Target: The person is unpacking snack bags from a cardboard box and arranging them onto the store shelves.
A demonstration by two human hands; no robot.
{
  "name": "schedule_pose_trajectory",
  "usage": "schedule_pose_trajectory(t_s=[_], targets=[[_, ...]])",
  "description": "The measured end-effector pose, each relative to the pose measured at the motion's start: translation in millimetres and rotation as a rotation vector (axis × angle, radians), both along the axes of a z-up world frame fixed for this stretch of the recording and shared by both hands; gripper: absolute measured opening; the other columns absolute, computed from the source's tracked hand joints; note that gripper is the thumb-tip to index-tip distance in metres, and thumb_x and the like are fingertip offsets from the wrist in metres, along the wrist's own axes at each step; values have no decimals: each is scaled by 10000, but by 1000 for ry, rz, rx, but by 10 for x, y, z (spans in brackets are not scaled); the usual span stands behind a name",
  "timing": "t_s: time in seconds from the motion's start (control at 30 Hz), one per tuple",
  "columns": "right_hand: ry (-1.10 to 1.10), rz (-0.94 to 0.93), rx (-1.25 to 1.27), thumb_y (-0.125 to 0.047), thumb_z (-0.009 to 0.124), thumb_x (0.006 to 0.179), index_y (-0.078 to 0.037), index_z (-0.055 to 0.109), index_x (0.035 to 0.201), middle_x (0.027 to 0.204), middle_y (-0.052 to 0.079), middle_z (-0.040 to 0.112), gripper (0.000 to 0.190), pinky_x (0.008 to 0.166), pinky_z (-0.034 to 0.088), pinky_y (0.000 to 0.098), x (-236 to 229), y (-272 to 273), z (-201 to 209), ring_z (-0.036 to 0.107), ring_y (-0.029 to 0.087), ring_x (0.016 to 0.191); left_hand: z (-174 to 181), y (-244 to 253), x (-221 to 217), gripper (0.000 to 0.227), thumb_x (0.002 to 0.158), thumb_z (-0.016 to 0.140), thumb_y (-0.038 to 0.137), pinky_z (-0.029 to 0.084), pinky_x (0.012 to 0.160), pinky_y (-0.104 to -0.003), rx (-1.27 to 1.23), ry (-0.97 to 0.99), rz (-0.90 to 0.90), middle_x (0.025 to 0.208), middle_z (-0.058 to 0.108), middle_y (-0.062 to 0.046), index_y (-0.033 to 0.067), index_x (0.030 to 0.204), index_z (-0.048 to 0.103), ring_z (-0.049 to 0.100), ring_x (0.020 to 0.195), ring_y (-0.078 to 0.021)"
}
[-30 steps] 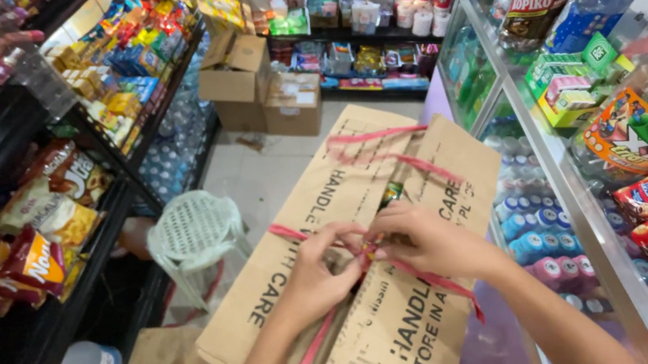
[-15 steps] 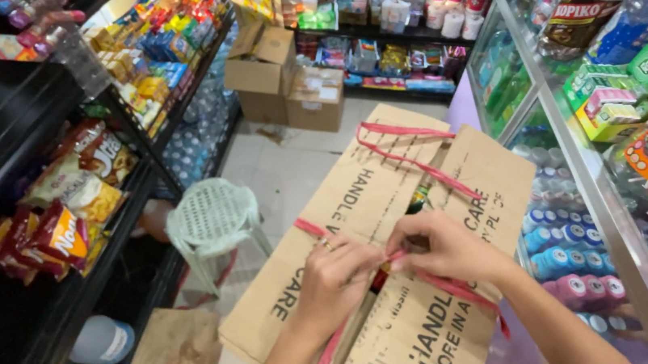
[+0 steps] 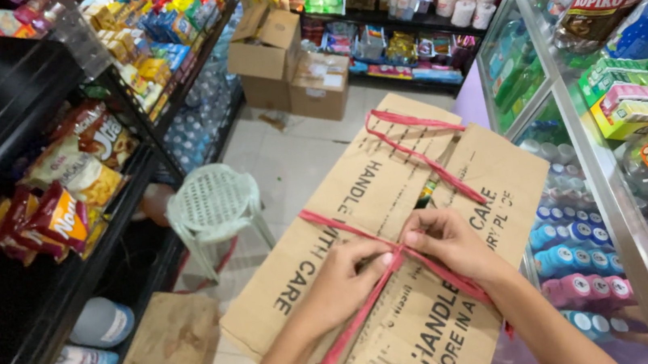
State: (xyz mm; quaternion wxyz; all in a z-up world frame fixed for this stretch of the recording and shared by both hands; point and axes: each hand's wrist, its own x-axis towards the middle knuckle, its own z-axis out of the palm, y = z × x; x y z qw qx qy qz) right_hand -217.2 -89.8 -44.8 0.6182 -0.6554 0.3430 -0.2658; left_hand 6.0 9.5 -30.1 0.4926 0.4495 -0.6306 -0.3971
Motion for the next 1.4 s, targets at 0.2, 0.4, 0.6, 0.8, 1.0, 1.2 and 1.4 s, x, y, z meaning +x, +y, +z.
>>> schedule_pose_trajectory(t_s=[0.2, 0.4, 0.6, 0.8, 1.0, 1.2, 1.4], targets=[[-122, -1, -67, -111, 714, 936, 11, 715, 896, 889, 35, 731, 128, 754, 540, 262, -66, -40, -89, 669, 101, 814, 30, 17, -28, 162, 958, 638, 158, 514, 703, -355, 29, -76, 12, 837, 731, -133, 19, 982, 716, 671, 760, -273], [-92, -31, 40, -132, 673, 1006, 35, 724, 1008, 861, 114, 730, 175, 661, 487, 269, -225, -127, -150, 642, 137, 734, 384, 112, -36, 227, 894, 664, 225, 465, 786, -372, -371, -211, 181, 875, 653, -108, 33, 1015, 677, 650, 854, -287], [-41, 165, 130, -171, 586, 993, 5, 667, 1177, 907, 110, 781, 267, 690, 627, 306, -341, 155, 483, 760, 168, 806, 174, 116, 12, 281, 811, 795, 236, 365, 944, -449, -469, -362, 94, 794, 584, -105, 46, 748, 598, 605, 829, -283], [291, 246, 57, -106, 627, 940, -13, 731, 1197, 984, 78, 794, 293, 735, 602, 312, -970, 314, 464, 742, 155, 878, 220, 297, 118, 327, 822, 801, 207, 457, 778, -381, -385, -425, -8, 658, 566, -70, 64, 653, 560, 570, 670, -271], [418, 170, -239, -56, 819, 758, -31, 777, 991, 924, 64, 776, 239, 783, 599, 317, -1056, 665, 566, 754, 165, 875, 235, 443, 73, 325, 805, 807, 250, 463, 769, -399, -307, -463, -5, 661, 589, -66, 63, 659, 585, 594, 677, -270], [492, 297, -456, -95, 947, 682, -75, 807, 835, 829, 43, 706, 208, 831, 501, 360, -1129, 956, 370, 650, 192, 880, 410, 579, -16, 345, 741, 836, 326, 454, 775, -416, -422, -439, 29, 725, 604, -75, 60, 731, 616, 614, 751, -285], [509, 212, -345, -168, 872, 784, -81, 802, 920, 855, 11, 769, 176, 773, 563, 328, -957, 1184, 341, 661, 203, 887, 167, 768, 10, 314, 792, 820, 236, 462, 691, -398, -413, -449, 82, 646, 577, -66, 75, 652, 590, 585, 635, -277]])
